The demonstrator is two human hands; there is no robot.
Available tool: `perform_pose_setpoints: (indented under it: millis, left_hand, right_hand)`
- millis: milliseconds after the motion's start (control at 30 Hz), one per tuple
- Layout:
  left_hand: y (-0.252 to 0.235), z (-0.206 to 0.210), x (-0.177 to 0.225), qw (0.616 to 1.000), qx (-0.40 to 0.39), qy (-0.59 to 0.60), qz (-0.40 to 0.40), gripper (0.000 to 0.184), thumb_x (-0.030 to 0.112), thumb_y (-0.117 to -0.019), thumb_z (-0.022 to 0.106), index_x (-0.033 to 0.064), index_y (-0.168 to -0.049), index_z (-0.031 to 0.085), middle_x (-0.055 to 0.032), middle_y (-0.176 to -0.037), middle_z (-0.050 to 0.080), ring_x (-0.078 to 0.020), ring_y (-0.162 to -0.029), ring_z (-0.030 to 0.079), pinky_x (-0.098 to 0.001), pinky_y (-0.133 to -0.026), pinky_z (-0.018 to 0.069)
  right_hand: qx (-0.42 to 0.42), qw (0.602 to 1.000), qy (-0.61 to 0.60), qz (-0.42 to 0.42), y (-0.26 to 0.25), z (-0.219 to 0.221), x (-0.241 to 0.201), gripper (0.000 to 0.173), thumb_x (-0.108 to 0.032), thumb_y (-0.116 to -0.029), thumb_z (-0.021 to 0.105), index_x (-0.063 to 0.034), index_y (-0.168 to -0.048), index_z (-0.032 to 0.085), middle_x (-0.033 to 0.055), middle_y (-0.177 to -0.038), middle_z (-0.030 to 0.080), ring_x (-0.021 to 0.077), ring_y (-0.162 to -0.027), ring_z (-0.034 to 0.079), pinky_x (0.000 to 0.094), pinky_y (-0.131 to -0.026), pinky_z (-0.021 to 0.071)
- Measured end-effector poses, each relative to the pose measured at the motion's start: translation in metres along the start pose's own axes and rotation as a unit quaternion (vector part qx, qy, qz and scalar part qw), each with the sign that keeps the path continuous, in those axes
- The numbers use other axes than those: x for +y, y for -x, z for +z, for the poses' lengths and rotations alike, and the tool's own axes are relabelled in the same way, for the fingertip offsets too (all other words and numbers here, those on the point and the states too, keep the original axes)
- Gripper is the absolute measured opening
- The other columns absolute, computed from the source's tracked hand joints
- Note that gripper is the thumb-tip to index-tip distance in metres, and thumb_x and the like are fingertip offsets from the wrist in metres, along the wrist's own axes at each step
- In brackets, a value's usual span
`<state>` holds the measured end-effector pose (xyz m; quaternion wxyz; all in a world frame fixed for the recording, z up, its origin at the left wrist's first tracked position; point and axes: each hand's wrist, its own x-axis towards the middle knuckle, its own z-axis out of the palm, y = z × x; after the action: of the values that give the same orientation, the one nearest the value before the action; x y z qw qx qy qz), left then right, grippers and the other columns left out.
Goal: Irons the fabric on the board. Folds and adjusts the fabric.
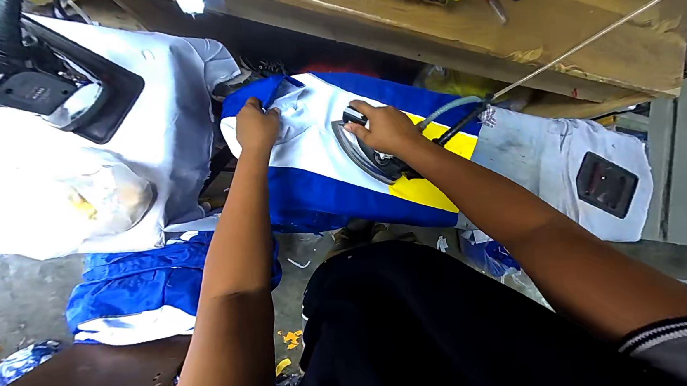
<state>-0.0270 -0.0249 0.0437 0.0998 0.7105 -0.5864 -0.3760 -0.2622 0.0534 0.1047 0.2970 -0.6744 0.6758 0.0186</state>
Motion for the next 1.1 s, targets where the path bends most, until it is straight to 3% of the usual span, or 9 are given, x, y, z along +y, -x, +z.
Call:
perform_pose_setpoints:
  millis: [167, 333, 500, 700, 833, 1100]
  left_hand:
    - [-0.001, 0.001, 0.001, 1.000, -0.002, -0.007, 0.000, 0.045, 0.025, -0.1034, 0.056, -0.0087, -0.133, 0.055, -0.0342, -0.129, 0.060, -0.0510, -0.127, 0.056, -0.0718, -0.104, 0.0402]
    - [-0.003, 0.000, 0.001, 1.000, -0.002, -0.005, -0.006, 0.043, 0.025, -0.1037, 0.055, -0.0084, -0.132, 0.056, -0.0340, -0.129, 0.061, -0.0503, -0.126, 0.056, -0.0711, -0.103, 0.0407]
    - [-0.006, 0.002, -0.003, 1.000, -0.003, 0.000, -0.006, 0.043, 0.024, -0.1034, 0.056, -0.0083, -0.131, 0.057, -0.0339, -0.129, 0.060, -0.0496, -0.126, 0.057, -0.0711, -0.103, 0.0410]
    - [-0.009, 0.004, -0.002, 1.000, -0.005, -0.019, -0.015, 0.045, 0.026, -0.1027, 0.057, -0.0080, -0.132, 0.057, -0.0339, -0.131, 0.060, -0.0502, -0.128, 0.055, -0.0715, -0.104, 0.0403]
    - [-0.013, 0.004, -0.007, 1.000, -0.002, -0.018, -0.016, 0.046, 0.026, -0.1019, 0.058, -0.0083, -0.132, 0.057, -0.0333, -0.132, 0.060, -0.0494, -0.129, 0.055, -0.0707, -0.105, 0.0400]
    - [-0.019, 0.006, -0.012, 1.000, -0.004, -0.006, -0.006, 0.046, 0.025, -0.1010, 0.059, -0.0084, -0.133, 0.057, -0.0341, -0.133, 0.059, -0.0498, -0.129, 0.055, -0.0703, -0.106, 0.0394]
  right_hand:
    - [0.018, 1.000, -0.021, 0.004, -0.026, -0.006, -0.026, 0.054, -0.044, -0.1076, 0.051, -0.0195, -0.155, 0.046, 0.0193, -0.119, 0.072, 0.0397, -0.112, 0.069, 0.0609, -0.093, 0.0524]
    - [-0.029, 0.997, 0.027, -0.064, 0.006, 0.006, -0.011, 0.054, -0.044, -0.1076, 0.051, -0.0197, -0.156, 0.046, 0.0219, -0.112, 0.072, 0.0426, -0.105, 0.069, 0.0620, -0.089, 0.0525]
    - [0.006, 1.000, 0.009, -0.020, -0.002, 0.009, -0.022, 0.054, -0.045, -0.1078, 0.050, -0.0180, -0.154, 0.048, 0.0207, -0.109, 0.073, 0.0411, -0.103, 0.070, 0.0604, -0.087, 0.0536]
    - [0.040, 0.998, -0.040, 0.040, -0.040, -0.006, -0.045, 0.052, -0.044, -0.1083, 0.049, -0.0166, -0.153, 0.047, 0.0181, -0.120, 0.071, 0.0376, -0.113, 0.069, 0.0587, -0.092, 0.0534]
    - [0.046, 0.995, -0.047, 0.075, -0.018, -0.007, -0.019, 0.054, -0.044, -0.1083, 0.050, -0.0175, -0.155, 0.045, 0.0204, -0.119, 0.071, 0.0404, -0.111, 0.069, 0.0604, -0.091, 0.0533]
    - [0.058, 0.984, -0.060, 0.158, 0.069, -0.002, 0.082, 0.056, -0.046, -0.1084, 0.050, -0.0154, -0.155, 0.045, 0.0261, -0.115, 0.070, 0.0468, -0.104, 0.069, 0.0655, -0.089, 0.0519]
